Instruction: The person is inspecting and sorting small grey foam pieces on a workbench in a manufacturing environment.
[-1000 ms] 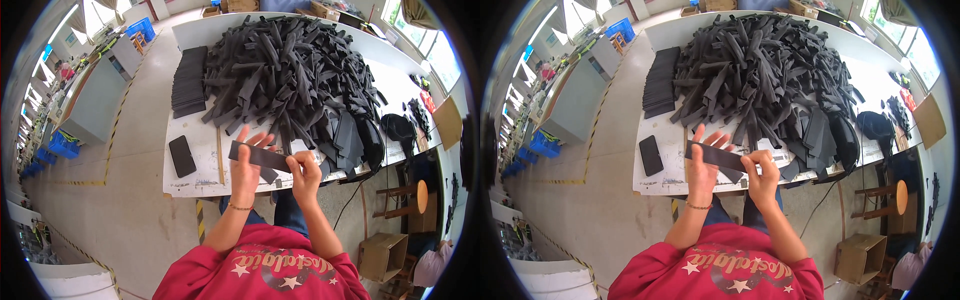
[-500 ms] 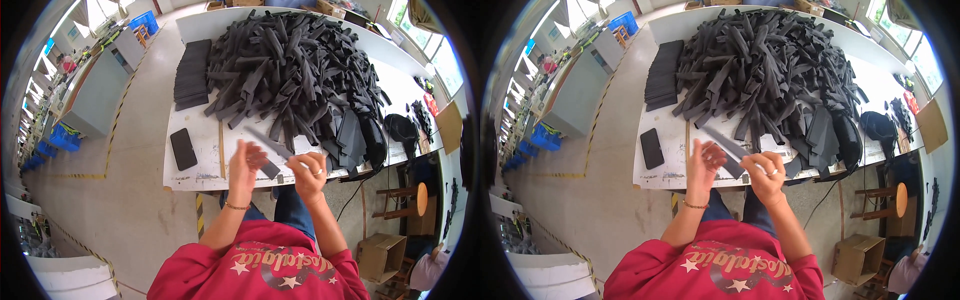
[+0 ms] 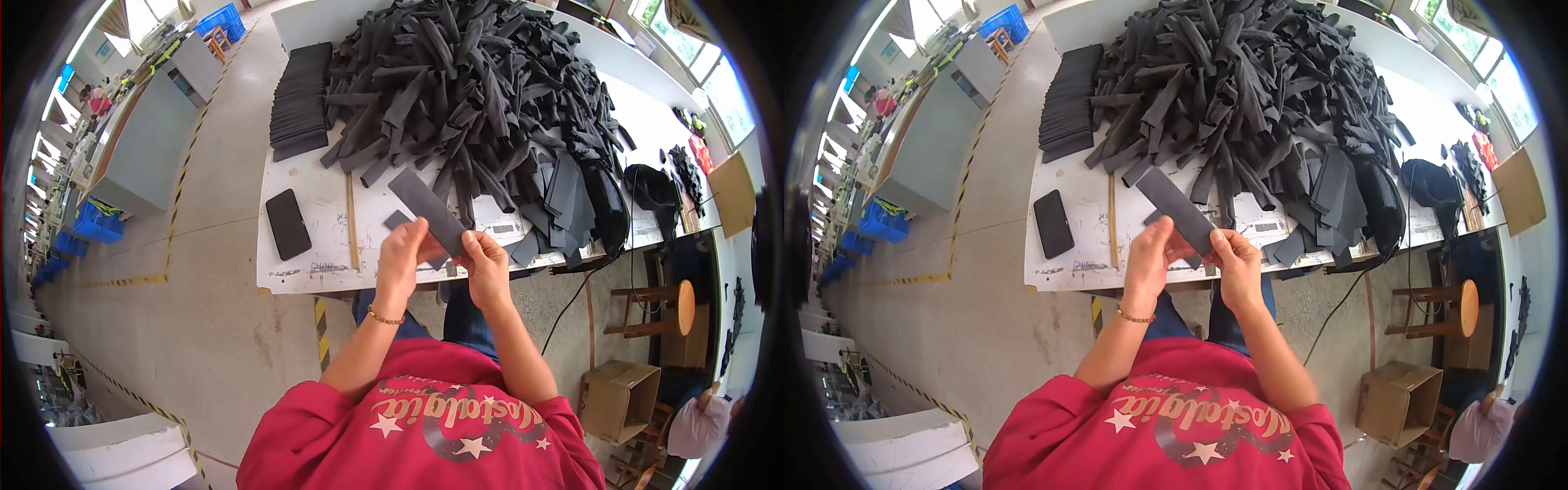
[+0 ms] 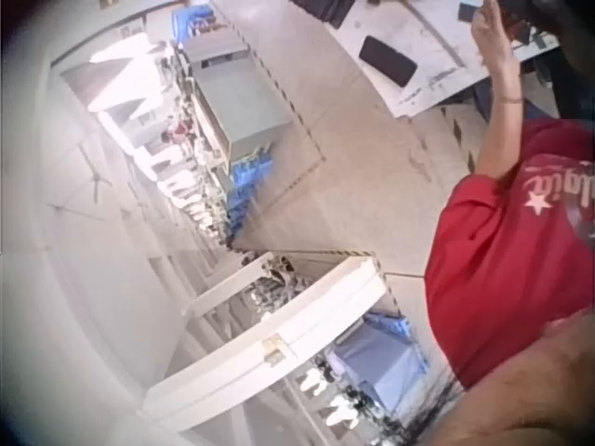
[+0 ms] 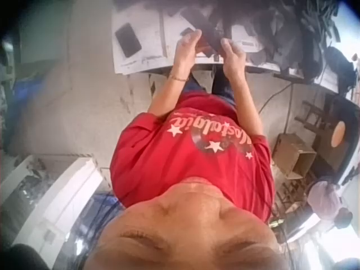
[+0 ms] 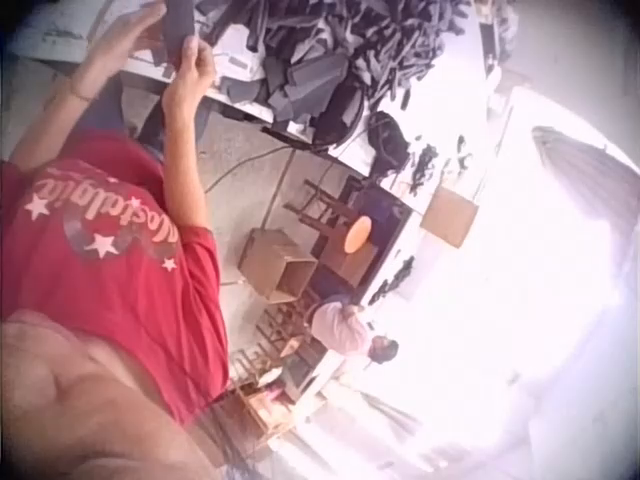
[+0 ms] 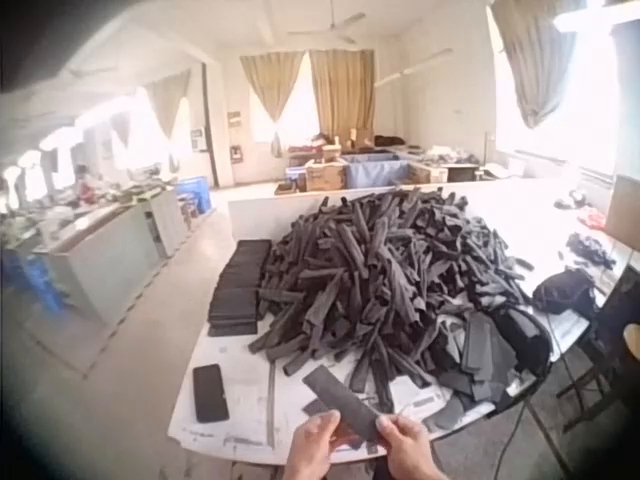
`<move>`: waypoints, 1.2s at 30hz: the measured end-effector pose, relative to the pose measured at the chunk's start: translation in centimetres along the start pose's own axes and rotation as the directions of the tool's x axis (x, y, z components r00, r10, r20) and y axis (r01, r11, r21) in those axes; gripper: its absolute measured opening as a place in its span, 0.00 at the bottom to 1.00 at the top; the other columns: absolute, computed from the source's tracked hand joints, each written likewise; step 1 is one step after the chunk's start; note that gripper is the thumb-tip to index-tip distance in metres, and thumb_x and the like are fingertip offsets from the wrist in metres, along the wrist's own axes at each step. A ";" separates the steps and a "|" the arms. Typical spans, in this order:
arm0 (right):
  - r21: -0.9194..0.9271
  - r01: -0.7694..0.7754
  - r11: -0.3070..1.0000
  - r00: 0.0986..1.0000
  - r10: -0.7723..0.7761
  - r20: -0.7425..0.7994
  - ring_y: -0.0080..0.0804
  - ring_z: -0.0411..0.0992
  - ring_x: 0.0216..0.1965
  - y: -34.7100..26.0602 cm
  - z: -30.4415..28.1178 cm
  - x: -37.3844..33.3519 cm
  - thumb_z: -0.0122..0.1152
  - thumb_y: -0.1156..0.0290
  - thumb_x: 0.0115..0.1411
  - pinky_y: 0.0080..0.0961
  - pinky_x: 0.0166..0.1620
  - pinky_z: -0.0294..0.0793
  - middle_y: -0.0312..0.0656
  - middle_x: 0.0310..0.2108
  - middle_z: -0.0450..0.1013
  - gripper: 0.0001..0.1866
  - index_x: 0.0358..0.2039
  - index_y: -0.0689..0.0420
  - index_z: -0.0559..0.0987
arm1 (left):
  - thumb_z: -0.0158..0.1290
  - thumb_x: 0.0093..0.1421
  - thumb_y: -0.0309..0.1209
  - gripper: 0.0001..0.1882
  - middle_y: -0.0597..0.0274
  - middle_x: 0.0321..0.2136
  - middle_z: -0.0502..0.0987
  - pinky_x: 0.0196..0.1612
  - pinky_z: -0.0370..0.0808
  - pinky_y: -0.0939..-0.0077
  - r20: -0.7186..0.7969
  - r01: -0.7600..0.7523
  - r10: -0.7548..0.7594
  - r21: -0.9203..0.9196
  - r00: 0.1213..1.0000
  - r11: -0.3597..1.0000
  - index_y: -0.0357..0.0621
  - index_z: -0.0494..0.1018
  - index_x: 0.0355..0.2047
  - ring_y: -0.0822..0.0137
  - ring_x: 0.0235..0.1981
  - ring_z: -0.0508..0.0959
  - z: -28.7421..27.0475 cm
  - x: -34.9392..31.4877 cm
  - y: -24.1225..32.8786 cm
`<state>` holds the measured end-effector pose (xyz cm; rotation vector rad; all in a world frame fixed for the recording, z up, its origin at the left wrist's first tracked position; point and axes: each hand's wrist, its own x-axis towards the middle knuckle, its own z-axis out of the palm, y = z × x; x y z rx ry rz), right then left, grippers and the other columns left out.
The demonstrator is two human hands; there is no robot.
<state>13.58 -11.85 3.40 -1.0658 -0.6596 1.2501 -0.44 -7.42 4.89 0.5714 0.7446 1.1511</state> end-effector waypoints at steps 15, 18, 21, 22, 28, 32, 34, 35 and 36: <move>-0.190 -0.017 0.982 0.997 0.002 -0.080 0.18 0.67 0.21 0.7 -0.6 0.3 0.61 0.72 0.61 0.13 0.26 0.65 0.34 0.23 0.73 0.07 0.33 0.64 0.78 | 0.55 0.63 0.37 0.15 0.61 0.26 0.77 0.31 0.76 0.79 -0.097 -0.043 0.050 0.076 0.994 0.996 0.36 0.74 0.40 0.70 0.25 0.78 -3.2 0.7 -1.8; -0.309 -0.029 0.951 0.994 -0.004 -0.108 0.17 0.66 0.19 2.4 -1.5 -0.2 0.60 0.73 0.60 0.15 0.24 0.64 0.34 0.21 0.72 0.07 0.32 0.65 0.78 | 0.56 0.62 0.33 0.13 0.62 0.26 0.76 0.30 0.75 0.80 -0.203 -0.237 0.274 0.189 0.940 0.953 0.36 0.74 0.42 0.71 0.25 0.77 -5.8 2.7 -0.4; -0.425 -0.060 0.903 0.988 -0.009 -0.157 0.17 0.66 0.18 3.3 -0.9 -0.3 0.60 0.73 0.61 0.17 0.21 0.64 0.34 0.19 0.71 0.07 0.31 0.65 0.78 | 0.58 0.59 0.30 0.14 0.63 0.28 0.77 0.32 0.75 0.79 -0.091 -0.095 0.140 0.385 0.986 0.918 0.36 0.74 0.42 0.71 0.26 0.76 -7.5 4.1 1.0; -0.479 -0.062 0.876 0.984 -0.028 -0.178 0.16 0.66 0.18 3.5 -0.3 -0.6 0.60 0.73 0.61 0.17 0.20 0.63 0.34 0.17 0.71 0.07 0.31 0.65 0.78 | 0.58 0.59 0.30 0.14 0.63 0.28 0.77 0.32 0.75 0.79 -0.101 -0.094 0.144 0.386 0.984 0.918 0.36 0.74 0.42 0.71 0.26 0.76 -8.1 4.9 1.1; -0.841 -0.002 0.541 0.965 -0.221 -0.145 0.48 0.75 0.25 6.2 -0.4 1.8 0.64 0.67 0.54 0.38 0.33 0.73 0.52 0.20 0.74 0.13 0.26 0.67 0.78 | 0.65 0.45 0.32 0.27 0.54 0.48 0.73 0.56 0.65 0.59 0.609 -0.631 0.165 0.753 0.776 0.185 0.48 0.74 0.49 0.55 0.53 0.69 -9.5 8.3 0.9; -0.969 0.048 0.243 0.969 -0.245 -0.013 0.53 0.74 0.27 5.8 -0.8 2.1 0.64 0.60 0.55 0.41 0.33 0.72 0.51 0.21 0.75 0.17 0.25 0.64 0.77 | 0.66 0.44 0.37 0.26 0.62 0.40 0.74 0.52 0.64 0.61 0.663 -0.671 -0.115 0.718 0.740 -0.185 0.53 0.77 0.46 0.60 0.48 0.70 -8.8 6.9 1.9; -0.950 -0.034 0.310 0.972 -0.212 -0.104 0.51 0.75 0.32 3.7 -0.9 1.1 0.63 0.60 0.56 0.42 0.35 0.72 0.50 0.27 0.76 0.15 0.28 0.61 0.75 | 0.66 0.44 0.38 0.25 0.66 0.40 0.73 0.50 0.63 0.64 0.619 -0.615 -0.075 0.745 0.782 -0.260 0.53 0.78 0.45 0.62 0.46 0.69 -8.3 5.2 1.9; -0.965 0.007 0.262 0.951 -0.301 -0.075 0.50 0.75 0.31 3.5 -2.1 1.1 0.63 0.61 0.56 0.41 0.35 0.72 0.49 0.26 0.75 0.14 0.27 0.59 0.75 | 0.66 0.44 0.37 0.24 0.66 0.41 0.72 0.50 0.63 0.64 0.559 -0.551 -0.066 0.778 0.826 -0.302 0.53 0.78 0.45 0.62 0.46 0.69 -7.9 4.8 1.8; -0.960 0.020 0.280 0.939 -0.336 -0.078 0.49 0.74 0.29 3.1 -3.6 1.6 0.61 0.63 0.57 0.41 0.34 0.72 0.48 0.26 0.75 0.12 0.28 0.59 0.75 | 0.66 0.45 0.37 0.24 0.66 0.41 0.72 0.50 0.63 0.65 0.497 -0.486 -0.060 0.804 0.866 -0.343 0.53 0.78 0.45 0.62 0.46 0.69 -7.2 4.2 1.7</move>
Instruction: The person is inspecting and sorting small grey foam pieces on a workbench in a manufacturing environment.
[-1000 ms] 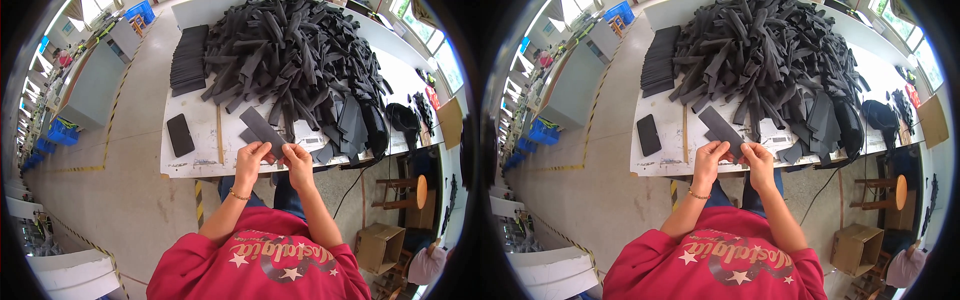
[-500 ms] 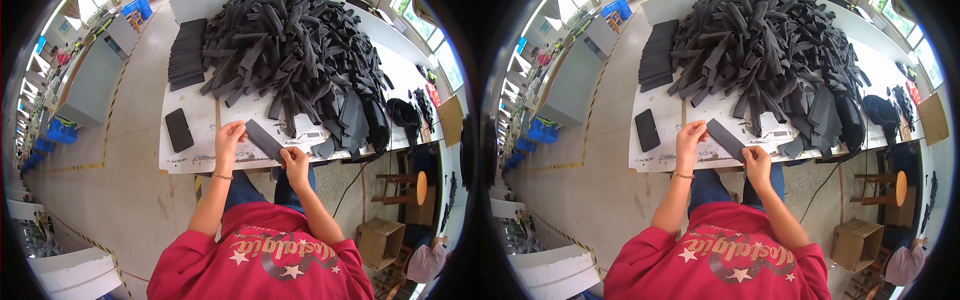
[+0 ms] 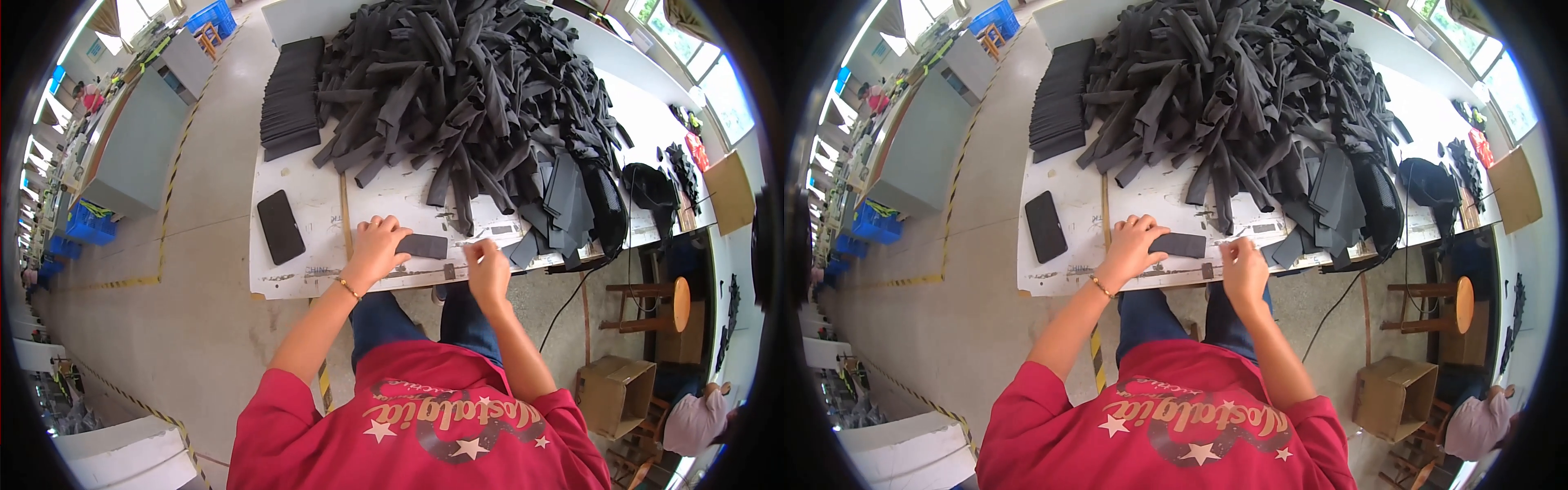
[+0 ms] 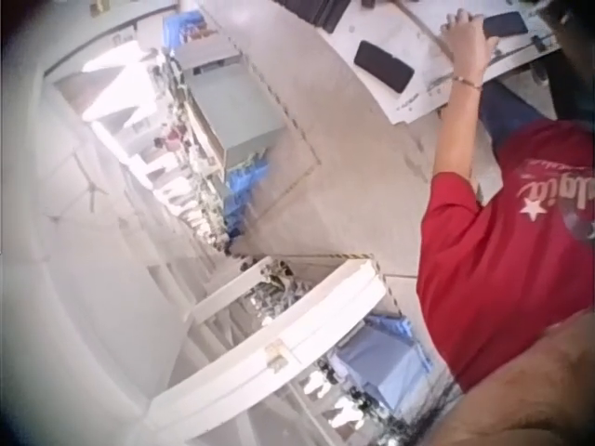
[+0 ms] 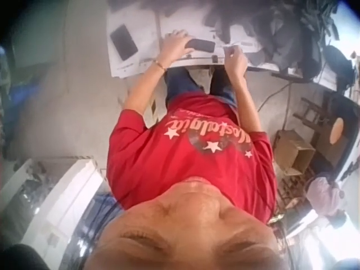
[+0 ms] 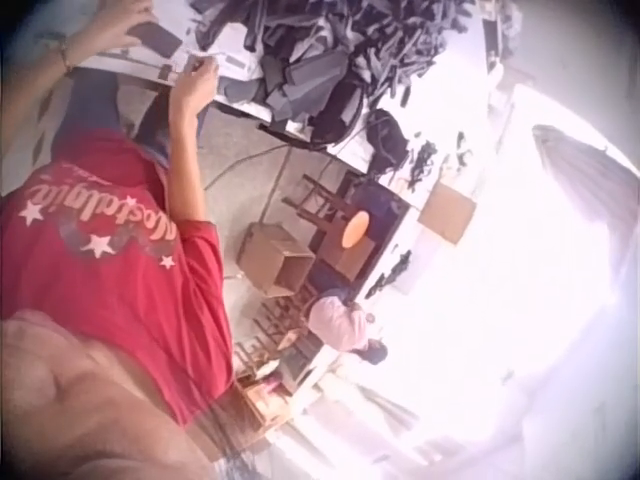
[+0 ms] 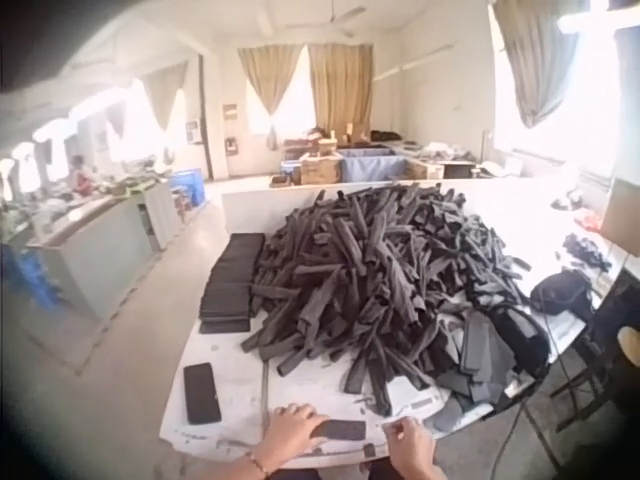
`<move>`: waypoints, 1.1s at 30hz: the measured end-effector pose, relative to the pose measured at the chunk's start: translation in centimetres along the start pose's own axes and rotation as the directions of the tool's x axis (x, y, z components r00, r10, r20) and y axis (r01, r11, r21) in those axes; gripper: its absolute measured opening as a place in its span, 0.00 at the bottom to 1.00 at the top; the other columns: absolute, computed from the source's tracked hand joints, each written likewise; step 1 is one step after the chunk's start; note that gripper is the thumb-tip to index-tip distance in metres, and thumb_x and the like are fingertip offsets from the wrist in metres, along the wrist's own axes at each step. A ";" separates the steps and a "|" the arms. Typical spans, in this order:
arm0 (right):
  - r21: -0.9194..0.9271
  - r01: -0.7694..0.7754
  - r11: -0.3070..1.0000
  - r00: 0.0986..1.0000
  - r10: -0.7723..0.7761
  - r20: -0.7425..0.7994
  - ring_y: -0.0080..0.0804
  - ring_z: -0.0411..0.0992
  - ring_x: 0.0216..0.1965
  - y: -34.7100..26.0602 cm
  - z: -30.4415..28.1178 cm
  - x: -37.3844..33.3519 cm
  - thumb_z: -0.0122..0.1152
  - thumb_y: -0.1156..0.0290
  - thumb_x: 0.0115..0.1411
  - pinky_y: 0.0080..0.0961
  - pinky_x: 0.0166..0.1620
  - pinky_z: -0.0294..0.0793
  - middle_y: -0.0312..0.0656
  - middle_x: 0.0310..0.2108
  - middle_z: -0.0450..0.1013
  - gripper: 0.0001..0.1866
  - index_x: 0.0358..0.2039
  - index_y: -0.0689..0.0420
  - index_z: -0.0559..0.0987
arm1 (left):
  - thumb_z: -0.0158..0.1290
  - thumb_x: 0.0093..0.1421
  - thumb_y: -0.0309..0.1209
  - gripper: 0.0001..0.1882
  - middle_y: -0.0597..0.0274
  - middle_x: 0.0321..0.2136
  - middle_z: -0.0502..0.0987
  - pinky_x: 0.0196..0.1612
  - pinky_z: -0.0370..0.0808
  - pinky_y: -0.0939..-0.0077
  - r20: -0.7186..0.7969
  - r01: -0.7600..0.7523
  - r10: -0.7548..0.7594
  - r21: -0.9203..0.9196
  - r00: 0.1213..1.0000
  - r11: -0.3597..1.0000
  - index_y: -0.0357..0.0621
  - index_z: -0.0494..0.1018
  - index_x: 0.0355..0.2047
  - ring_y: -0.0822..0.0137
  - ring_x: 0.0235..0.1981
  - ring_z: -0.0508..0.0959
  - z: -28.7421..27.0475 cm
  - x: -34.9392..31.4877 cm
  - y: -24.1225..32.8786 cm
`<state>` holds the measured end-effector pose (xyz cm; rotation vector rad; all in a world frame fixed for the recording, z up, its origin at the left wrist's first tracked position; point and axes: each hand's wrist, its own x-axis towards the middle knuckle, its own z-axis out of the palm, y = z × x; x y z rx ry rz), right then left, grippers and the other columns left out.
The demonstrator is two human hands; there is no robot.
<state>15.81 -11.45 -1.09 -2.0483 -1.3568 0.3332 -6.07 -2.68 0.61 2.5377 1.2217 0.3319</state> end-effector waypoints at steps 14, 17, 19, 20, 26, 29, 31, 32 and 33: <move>-0.126 0.087 0.988 0.987 -0.104 -0.127 0.50 0.74 0.27 4.3 -4.3 0.1 0.60 0.69 0.57 0.43 0.30 0.72 0.48 0.25 0.73 0.07 0.27 0.57 0.73 | 0.62 0.47 0.36 0.12 0.49 0.27 0.79 0.36 0.76 0.59 -0.268 0.244 -0.377 -0.420 0.887 0.874 0.41 0.78 0.27 0.49 0.31 0.79 6.3 14.7 -0.2; -0.038 -0.139 0.990 0.988 0.135 -0.079 0.48 0.74 0.37 7.0 -9.4 0.7 0.60 0.71 0.55 0.42 0.38 0.73 0.47 0.33 0.74 0.07 0.34 0.56 0.76 | 0.55 0.57 0.32 0.10 0.52 0.25 0.80 0.32 0.76 0.66 -0.104 0.203 -0.392 -0.719 0.914 0.664 0.35 0.75 0.30 0.56 0.28 0.81 6.0 12.8 -0.6; -0.296 0.317 0.901 0.943 -0.333 -0.004 0.45 0.69 0.49 7.0 -10.7 0.9 0.57 0.75 0.52 0.42 0.49 0.69 0.46 0.45 0.71 0.17 0.44 0.57 0.76 | 0.51 0.62 0.30 0.10 0.53 0.25 0.79 0.30 0.76 0.69 0.077 0.228 -0.371 -0.895 0.926 0.383 0.33 0.73 0.32 0.59 0.28 0.81 5.3 11.4 0.5; -0.300 0.299 0.906 0.948 -0.318 -0.013 0.45 0.69 0.49 8.5 -10.4 0.7 0.57 0.75 0.52 0.42 0.49 0.69 0.46 0.45 0.71 0.17 0.44 0.57 0.76 | 0.47 0.64 0.28 0.09 0.54 0.25 0.77 0.28 0.74 0.73 0.201 0.270 -0.375 -0.953 0.905 0.139 0.33 0.71 0.34 0.62 0.27 0.80 4.9 10.1 1.5; -0.220 0.679 0.700 0.725 -0.592 0.352 0.40 0.69 0.45 11.1 -9.4 0.8 0.54 0.80 0.49 0.35 0.51 0.67 0.42 0.47 0.73 0.23 0.48 0.61 0.75 | 0.46 0.67 0.30 0.09 0.58 0.25 0.69 0.24 0.65 0.80 0.317 0.140 -0.394 -0.899 0.863 -0.416 0.35 0.67 0.34 0.72 0.22 0.67 4.1 3.9 2.3; -0.203 0.703 0.682 0.710 -0.651 0.269 0.38 0.70 0.42 10.3 -7.9 1.6 0.58 0.76 0.49 0.33 0.46 0.68 0.41 0.39 0.73 0.11 0.36 0.60 0.75 | 0.54 0.63 0.39 0.17 0.59 0.25 0.69 0.25 0.63 0.81 0.258 -0.063 -0.416 -0.783 0.872 -0.619 0.35 0.68 0.35 0.73 0.22 0.65 3.0 3.0 3.9; -0.220 0.680 0.699 0.731 -0.626 0.271 0.40 0.69 0.41 9.1 -6.3 2.1 0.60 0.73 0.50 0.33 0.46 0.67 0.41 0.35 0.71 0.08 0.27 0.57 0.70 | 0.54 0.64 0.36 0.14 0.58 0.28 0.71 0.29 0.69 0.77 0.239 -0.087 -0.335 -0.684 0.912 -0.724 0.35 0.70 0.36 0.71 0.25 0.70 3.7 2.8 3.0; -0.209 0.694 0.689 0.718 -0.642 0.269 0.40 0.69 0.41 8.3 -5.6 2.4 0.60 0.73 0.50 0.33 0.46 0.67 0.41 0.35 0.71 0.08 0.27 0.57 0.70 | 0.52 0.64 0.36 0.13 0.57 0.30 0.72 0.33 0.73 0.75 0.230 -0.086 -0.319 -0.675 0.919 -0.733 0.36 0.70 0.38 0.69 0.28 0.72 3.9 2.6 2.5; -0.171 0.735 0.656 0.678 -0.714 0.173 0.40 0.70 0.42 7.8 -5.0 2.7 0.60 0.74 0.50 0.34 0.47 0.68 0.42 0.35 0.71 0.08 0.27 0.57 0.69 | 0.52 0.64 0.36 0.13 0.57 0.30 0.72 0.33 0.73 0.75 0.224 -0.091 -0.322 -0.676 0.920 -0.731 0.36 0.70 0.38 0.69 0.28 0.72 3.3 2.8 3.6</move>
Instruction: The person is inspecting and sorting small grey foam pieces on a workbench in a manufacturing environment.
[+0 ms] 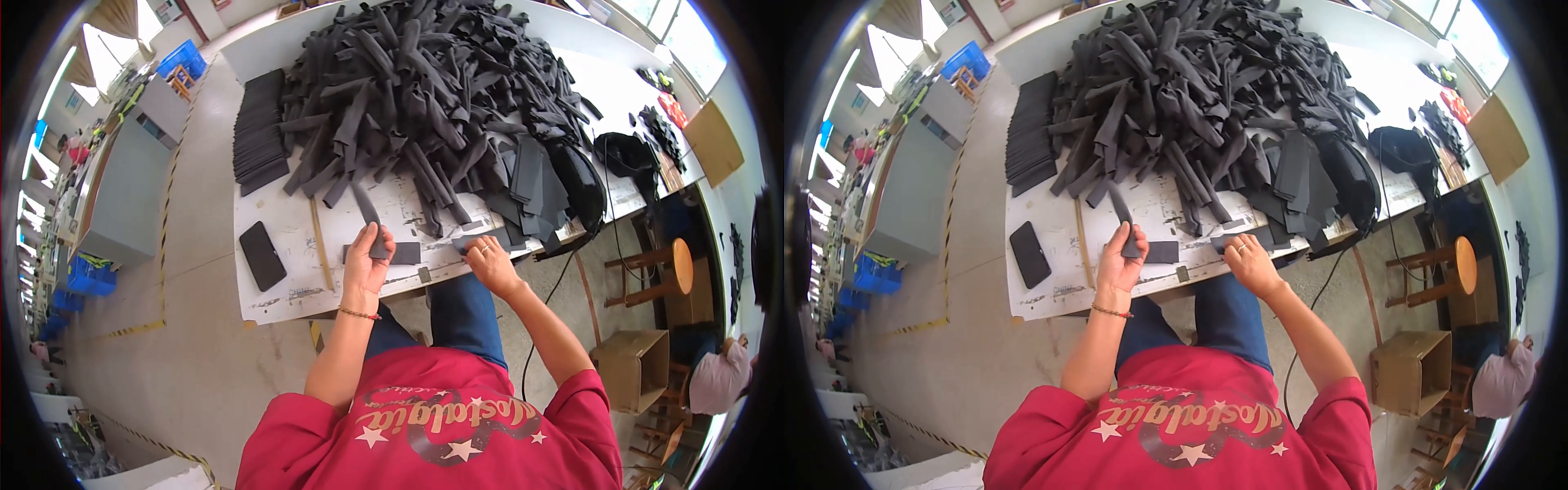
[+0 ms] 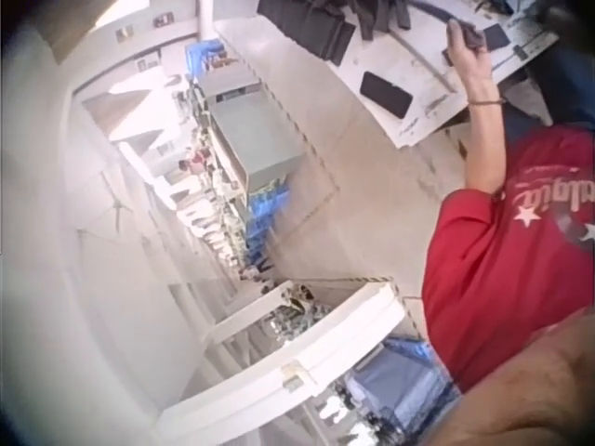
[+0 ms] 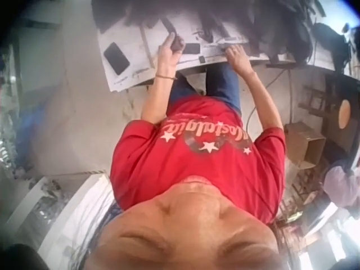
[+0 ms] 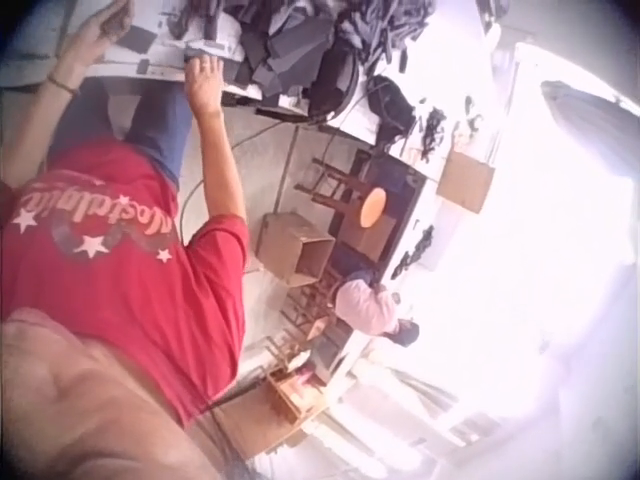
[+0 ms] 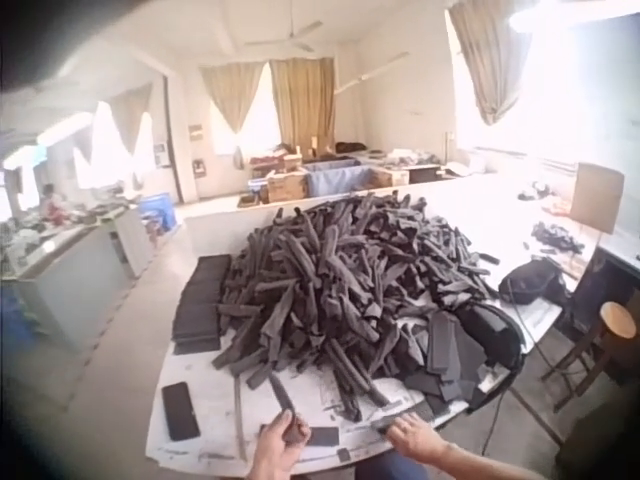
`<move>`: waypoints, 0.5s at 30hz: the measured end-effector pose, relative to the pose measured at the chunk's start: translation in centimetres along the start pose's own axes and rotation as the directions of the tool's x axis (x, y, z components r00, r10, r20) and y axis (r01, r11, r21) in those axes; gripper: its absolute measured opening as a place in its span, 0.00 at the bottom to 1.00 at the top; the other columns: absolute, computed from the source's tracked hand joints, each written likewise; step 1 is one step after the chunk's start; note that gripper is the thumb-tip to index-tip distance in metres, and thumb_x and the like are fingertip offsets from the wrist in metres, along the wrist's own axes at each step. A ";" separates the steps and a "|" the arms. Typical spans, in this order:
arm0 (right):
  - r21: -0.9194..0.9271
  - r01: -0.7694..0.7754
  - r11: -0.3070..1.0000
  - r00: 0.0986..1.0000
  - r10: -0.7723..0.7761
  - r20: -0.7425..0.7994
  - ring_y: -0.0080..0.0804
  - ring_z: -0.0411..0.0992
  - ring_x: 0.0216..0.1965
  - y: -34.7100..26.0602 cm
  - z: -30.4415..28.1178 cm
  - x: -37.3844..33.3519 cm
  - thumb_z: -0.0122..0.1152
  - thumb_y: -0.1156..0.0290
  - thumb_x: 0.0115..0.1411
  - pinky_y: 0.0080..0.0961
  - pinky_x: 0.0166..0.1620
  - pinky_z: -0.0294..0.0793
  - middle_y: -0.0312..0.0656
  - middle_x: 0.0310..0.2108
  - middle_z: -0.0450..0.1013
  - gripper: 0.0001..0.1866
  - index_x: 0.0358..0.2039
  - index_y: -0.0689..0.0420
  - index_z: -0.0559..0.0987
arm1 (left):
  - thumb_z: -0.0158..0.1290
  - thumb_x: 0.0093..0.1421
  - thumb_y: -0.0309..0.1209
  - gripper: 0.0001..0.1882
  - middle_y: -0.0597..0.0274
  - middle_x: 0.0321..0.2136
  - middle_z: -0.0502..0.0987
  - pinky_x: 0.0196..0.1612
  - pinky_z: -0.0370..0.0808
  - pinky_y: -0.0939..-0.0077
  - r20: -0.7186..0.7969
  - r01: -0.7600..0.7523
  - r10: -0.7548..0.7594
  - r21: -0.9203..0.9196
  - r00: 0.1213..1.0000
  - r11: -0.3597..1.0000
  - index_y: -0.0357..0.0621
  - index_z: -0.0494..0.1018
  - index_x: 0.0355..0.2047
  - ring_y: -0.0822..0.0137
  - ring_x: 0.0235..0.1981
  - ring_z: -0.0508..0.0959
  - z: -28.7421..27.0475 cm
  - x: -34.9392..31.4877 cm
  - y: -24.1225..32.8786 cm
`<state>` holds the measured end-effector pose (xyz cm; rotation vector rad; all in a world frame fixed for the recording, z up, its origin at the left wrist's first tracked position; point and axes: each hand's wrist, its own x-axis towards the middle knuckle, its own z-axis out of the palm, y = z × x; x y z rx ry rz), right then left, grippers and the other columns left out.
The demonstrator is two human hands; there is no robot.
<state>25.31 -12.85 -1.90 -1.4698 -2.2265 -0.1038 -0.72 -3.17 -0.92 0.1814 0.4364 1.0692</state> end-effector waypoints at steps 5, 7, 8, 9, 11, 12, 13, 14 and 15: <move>0.140 -0.060 0.988 0.987 0.080 -0.142 0.47 0.69 0.45 -0.1 2.3 3.2 0.58 0.78 0.51 0.40 0.49 0.68 0.45 0.42 0.70 0.11 0.34 0.60 0.67 | 0.48 0.66 0.30 0.15 0.53 0.38 0.75 0.44 0.77 0.64 -0.075 0.004 0.006 0.130 0.997 0.991 0.37 0.67 0.50 0.59 0.37 0.77 3.9 -2.6 -0.1; 0.177 -0.035 0.984 0.990 0.059 -0.131 0.50 0.68 0.43 -0.3 2.2 4.4 0.60 0.79 0.48 0.40 0.46 0.68 0.47 0.42 0.68 0.15 0.35 0.60 0.66 | 0.50 0.65 0.31 0.16 0.54 0.38 0.75 0.43 0.77 0.66 -0.038 0.003 0.002 0.128 0.999 0.992 0.37 0.67 0.50 0.61 0.35 0.77 2.4 -2.4 -0.1; 0.246 -0.078 0.966 0.986 0.112 -0.125 0.51 0.68 0.41 -1.0 1.6 5.2 0.61 0.81 0.46 0.39 0.44 0.68 0.48 0.40 0.67 0.16 0.35 0.59 0.66 | 0.51 0.65 0.32 0.16 0.55 0.38 0.75 0.42 0.76 0.69 -0.005 0.007 -0.007 0.127 1.000 0.992 0.36 0.68 0.50 0.63 0.34 0.76 1.3 -2.2 -0.1; 0.309 -0.128 0.942 0.979 0.170 -0.112 0.51 0.67 0.40 -1.9 0.6 6.0 0.62 0.83 0.44 0.39 0.42 0.68 0.48 0.38 0.66 0.18 0.34 0.59 0.66 | 0.51 0.65 0.32 0.16 0.55 0.38 0.75 0.42 0.76 0.69 -0.005 0.002 -0.001 0.124 1.000 0.992 0.36 0.68 0.50 0.63 0.34 0.76 0.9 -1.8 -0.2; 0.436 -0.165 0.884 0.965 0.236 -0.112 0.52 0.66 0.39 -3.4 -0.4 7.1 0.63 0.86 0.39 0.38 0.42 0.67 0.48 0.36 0.65 0.20 0.32 0.59 0.66 | 0.55 0.62 0.34 0.20 0.58 0.37 0.74 0.37 0.73 0.74 0.105 0.076 -0.080 0.044 0.991 0.996 0.35 0.67 0.50 0.68 0.30 0.73 0.6 -1.4 -0.6; 0.467 -0.177 0.866 0.959 0.259 -0.117 0.52 0.66 0.39 -3.8 -0.6 7.4 0.63 0.86 0.39 0.38 0.42 0.67 0.48 0.37 0.65 0.20 0.32 0.60 0.65 | 0.59 0.59 0.33 0.22 0.61 0.35 0.73 0.33 0.69 0.78 0.077 0.039 -0.047 0.098 0.996 0.994 0.34 0.68 0.49 0.72 0.27 0.70 1.5 -1.5 -1.3; 0.498 -0.187 0.847 0.952 0.281 -0.119 0.52 0.66 0.39 -4.3 -0.6 7.6 0.63 0.86 0.39 0.38 0.42 0.67 0.49 0.37 0.65 0.20 0.31 0.60 0.65 | 0.59 0.59 0.33 0.22 0.61 0.35 0.73 0.33 0.69 0.78 0.077 0.039 -0.046 0.098 0.996 0.994 0.34 0.68 0.49 0.72 0.27 0.70 2.3 -1.7 -2.0; 0.481 -0.166 0.861 0.953 0.267 -0.147 0.52 0.66 0.39 -4.8 -0.5 7.8 0.64 0.86 0.38 0.38 0.42 0.68 0.49 0.37 0.65 0.20 0.31 0.60 0.65 | 0.60 0.58 0.31 0.21 0.62 0.34 0.73 0.33 0.68 0.79 0.107 -0.029 -0.003 0.300 0.994 0.953 0.34 0.69 0.48 0.73 0.27 0.70 3.0 -2.0 -2.5; 0.481 -0.123 0.868 0.954 0.238 -0.185 0.52 0.65 0.38 -6.0 -0.8 8.3 0.65 0.85 0.37 0.40 0.41 0.67 0.49 0.35 0.64 0.21 0.32 0.60 0.66 | 0.60 0.57 0.29 0.19 0.64 0.32 0.73 0.32 0.68 0.79 0.144 -0.103 0.036 0.487 0.989 0.868 0.35 0.71 0.47 0.74 0.28 0.70 3.6 -2.4 -2.7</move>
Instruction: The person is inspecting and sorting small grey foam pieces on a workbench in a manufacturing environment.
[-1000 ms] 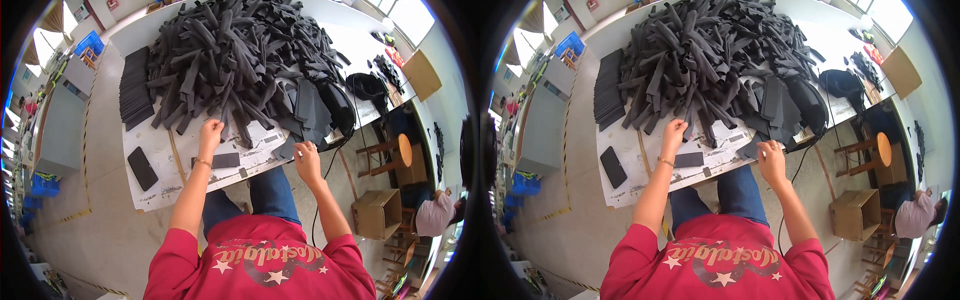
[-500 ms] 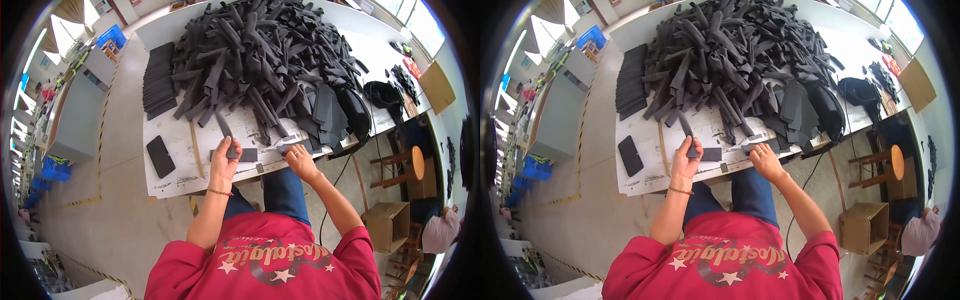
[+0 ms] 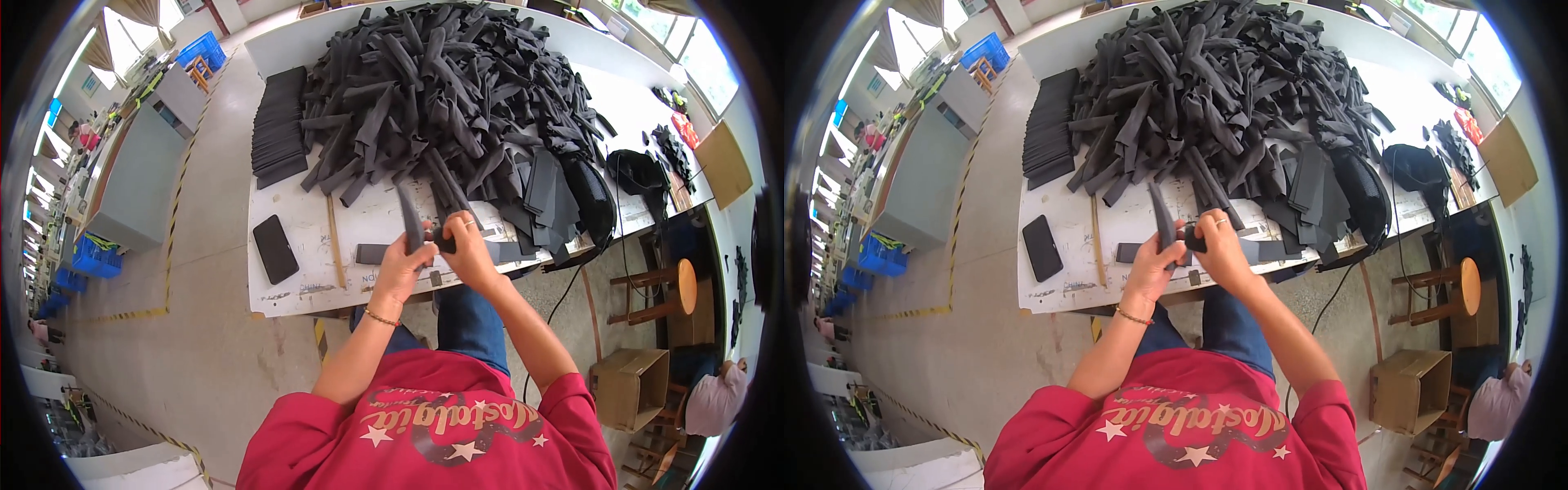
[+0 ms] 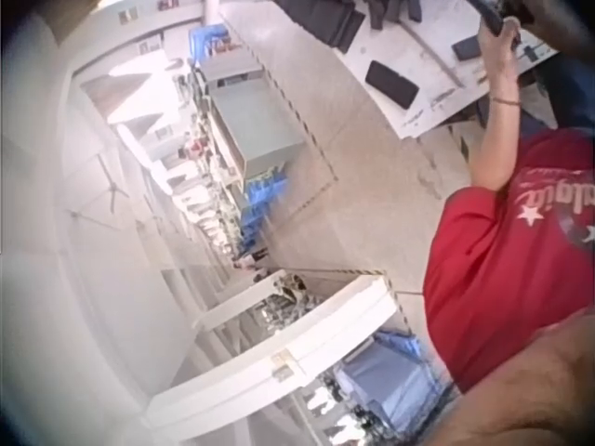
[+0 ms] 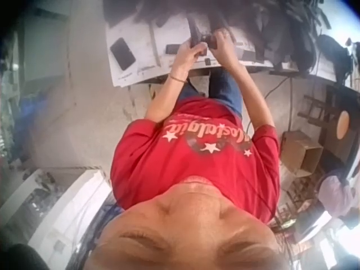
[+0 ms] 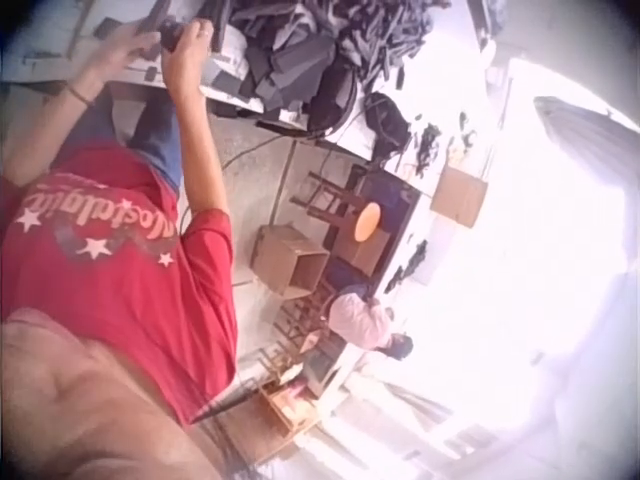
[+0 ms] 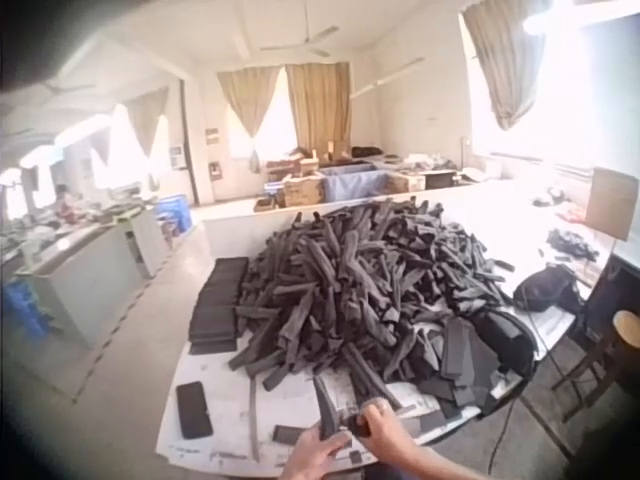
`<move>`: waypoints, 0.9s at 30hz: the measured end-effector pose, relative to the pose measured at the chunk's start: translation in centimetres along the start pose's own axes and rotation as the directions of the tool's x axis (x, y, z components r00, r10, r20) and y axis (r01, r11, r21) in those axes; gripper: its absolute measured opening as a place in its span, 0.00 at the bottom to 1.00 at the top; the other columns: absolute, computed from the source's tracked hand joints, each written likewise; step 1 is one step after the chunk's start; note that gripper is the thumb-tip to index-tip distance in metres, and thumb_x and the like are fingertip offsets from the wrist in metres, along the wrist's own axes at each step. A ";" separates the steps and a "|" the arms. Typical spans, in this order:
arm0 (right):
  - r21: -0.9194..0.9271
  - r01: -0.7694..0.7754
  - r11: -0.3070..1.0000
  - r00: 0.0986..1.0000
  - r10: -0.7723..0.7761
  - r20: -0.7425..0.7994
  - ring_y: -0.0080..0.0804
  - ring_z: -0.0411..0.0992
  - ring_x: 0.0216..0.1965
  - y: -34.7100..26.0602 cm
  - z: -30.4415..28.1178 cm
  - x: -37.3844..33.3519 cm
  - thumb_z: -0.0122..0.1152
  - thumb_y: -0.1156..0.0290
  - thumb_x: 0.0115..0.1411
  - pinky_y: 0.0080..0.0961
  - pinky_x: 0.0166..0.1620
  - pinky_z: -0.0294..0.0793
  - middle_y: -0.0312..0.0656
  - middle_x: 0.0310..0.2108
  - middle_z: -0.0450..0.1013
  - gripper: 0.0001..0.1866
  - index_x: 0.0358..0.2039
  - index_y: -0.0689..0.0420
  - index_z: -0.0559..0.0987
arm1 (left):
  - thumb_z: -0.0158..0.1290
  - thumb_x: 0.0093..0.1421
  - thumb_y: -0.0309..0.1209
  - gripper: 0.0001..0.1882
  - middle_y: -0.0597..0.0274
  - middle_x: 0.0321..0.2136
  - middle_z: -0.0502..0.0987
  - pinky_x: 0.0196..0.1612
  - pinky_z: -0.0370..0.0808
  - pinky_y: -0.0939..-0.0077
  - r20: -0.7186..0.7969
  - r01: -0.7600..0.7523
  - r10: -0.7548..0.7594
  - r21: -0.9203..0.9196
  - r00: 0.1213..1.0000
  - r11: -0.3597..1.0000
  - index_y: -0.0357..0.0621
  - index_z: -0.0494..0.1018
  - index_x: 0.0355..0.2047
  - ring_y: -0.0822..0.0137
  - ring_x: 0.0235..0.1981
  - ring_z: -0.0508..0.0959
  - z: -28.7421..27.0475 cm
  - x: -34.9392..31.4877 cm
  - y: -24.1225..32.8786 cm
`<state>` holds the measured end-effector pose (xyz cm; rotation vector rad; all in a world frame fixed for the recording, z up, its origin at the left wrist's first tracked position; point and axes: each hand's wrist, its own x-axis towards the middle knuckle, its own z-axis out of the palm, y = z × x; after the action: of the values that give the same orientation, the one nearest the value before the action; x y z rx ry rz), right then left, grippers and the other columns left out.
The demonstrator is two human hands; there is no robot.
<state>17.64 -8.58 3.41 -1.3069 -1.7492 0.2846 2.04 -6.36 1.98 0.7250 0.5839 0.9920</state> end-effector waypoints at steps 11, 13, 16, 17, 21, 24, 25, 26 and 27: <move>-0.216 0.033 0.976 0.996 -0.014 0.093 0.53 0.65 0.42 -3.1 -0.8 -2.3 0.69 0.76 0.47 0.41 0.45 0.67 0.49 0.42 0.67 0.19 0.37 0.60 0.69 | 0.57 0.60 0.30 0.14 0.66 0.27 0.72 0.29 0.67 0.79 -0.134 0.045 -0.035 0.078 0.990 0.996 0.33 0.72 0.42 0.75 0.24 0.69 -1.4 0.4 0.0; -0.220 0.010 0.975 0.996 0.010 0.086 0.53 0.66 0.42 -2.6 -0.9 -2.6 0.70 0.77 0.45 0.40 0.44 0.68 0.48 0.42 0.68 0.20 0.37 0.60 0.70 | 0.56 0.61 0.34 0.18 0.64 0.28 0.72 0.31 0.69 0.79 -0.157 0.050 -0.074 -0.150 0.985 0.987 0.33 0.71 0.45 0.74 0.25 0.70 -1.5 0.8 0.3; -0.118 -0.078 0.990 0.994 0.068 -0.088 0.47 0.69 0.42 -2.5 -1.6 -2.6 0.72 0.78 0.43 0.36 0.43 0.71 0.47 0.42 0.71 0.19 0.35 0.60 0.73 | 0.54 0.63 0.40 0.22 0.61 0.33 0.73 0.35 0.71 0.77 -0.179 0.037 -0.108 -0.359 0.978 0.933 0.35 0.69 0.50 0.70 0.31 0.72 -2.1 1.2 1.1; -0.015 -0.187 0.982 0.980 0.186 -0.067 0.47 0.69 0.44 -2.7 -1.9 -2.8 0.72 0.77 0.42 0.35 0.45 0.70 0.46 0.42 0.72 0.18 0.34 0.60 0.74 | 0.52 0.64 0.40 0.22 0.58 0.37 0.74 0.38 0.72 0.76 -0.189 0.032 -0.103 -0.348 0.977 0.937 0.37 0.68 0.51 0.67 0.36 0.74 -2.4 1.2 1.5; 0.103 -0.306 0.946 0.951 0.310 -0.023 0.41 0.72 0.44 -4.8 -2.3 -2.5 0.73 0.77 0.42 0.30 0.48 0.70 0.45 0.42 0.74 0.19 0.35 0.61 0.76 | 0.50 0.65 0.39 0.22 0.54 0.44 0.75 0.46 0.75 0.71 -0.212 0.009 -0.075 -0.294 0.974 0.956 0.40 0.67 0.54 0.60 0.45 0.77 -3.3 1.4 2.4; 0.124 -0.285 0.950 0.957 0.289 -0.016 0.34 0.72 0.43 -5.3 -2.1 -2.5 0.73 0.78 0.42 0.27 0.49 0.70 0.44 0.42 0.75 0.21 0.39 0.62 0.77 | 0.52 0.64 0.34 0.18 0.54 0.42 0.76 0.49 0.76 0.67 -0.215 -0.008 -0.049 -0.256 0.975 0.967 0.38 0.69 0.51 0.56 0.45 0.78 -3.8 1.6 2.5; 0.170 -0.357 0.918 0.932 0.364 -0.006 0.32 0.72 0.44 -5.4 -1.9 -2.5 0.73 0.78 0.43 0.26 0.49 0.70 0.43 0.43 0.75 0.20 0.38 0.62 0.77 | 0.53 0.63 0.31 0.16 0.55 0.42 0.76 0.51 0.76 0.66 -0.209 -0.005 -0.048 -0.246 0.977 0.969 0.37 0.69 0.49 0.54 0.45 0.78 -3.9 1.6 2.6; 0.215 -0.426 0.879 0.901 0.434 0.008 0.29 0.72 0.44 -5.5 -1.9 -2.5 0.73 0.78 0.43 0.25 0.49 0.69 0.43 0.43 0.75 0.19 0.37 0.62 0.77 | 0.53 0.63 0.31 0.16 0.55 0.42 0.76 0.51 0.76 0.66 -0.208 -0.005 -0.048 -0.247 0.977 0.969 0.37 0.69 0.49 0.54 0.45 0.78 -4.0 1.5 2.6; 0.213 -0.427 0.879 0.900 0.437 0.003 0.29 0.72 0.44 -5.3 -1.9 -2.5 0.73 0.78 0.43 0.25 0.49 0.69 0.43 0.43 0.75 0.19 0.37 0.62 0.77 | 0.52 0.62 0.28 0.14 0.55 0.41 0.75 0.51 0.76 0.65 -0.173 0.021 -0.063 -0.234 0.983 0.972 0.36 0.70 0.47 0.56 0.44 0.78 -3.6 1.1 3.0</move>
<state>15.73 -13.45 6.57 -1.5238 -1.3297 0.6690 -1.68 -3.34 1.90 0.4171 0.6249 1.0726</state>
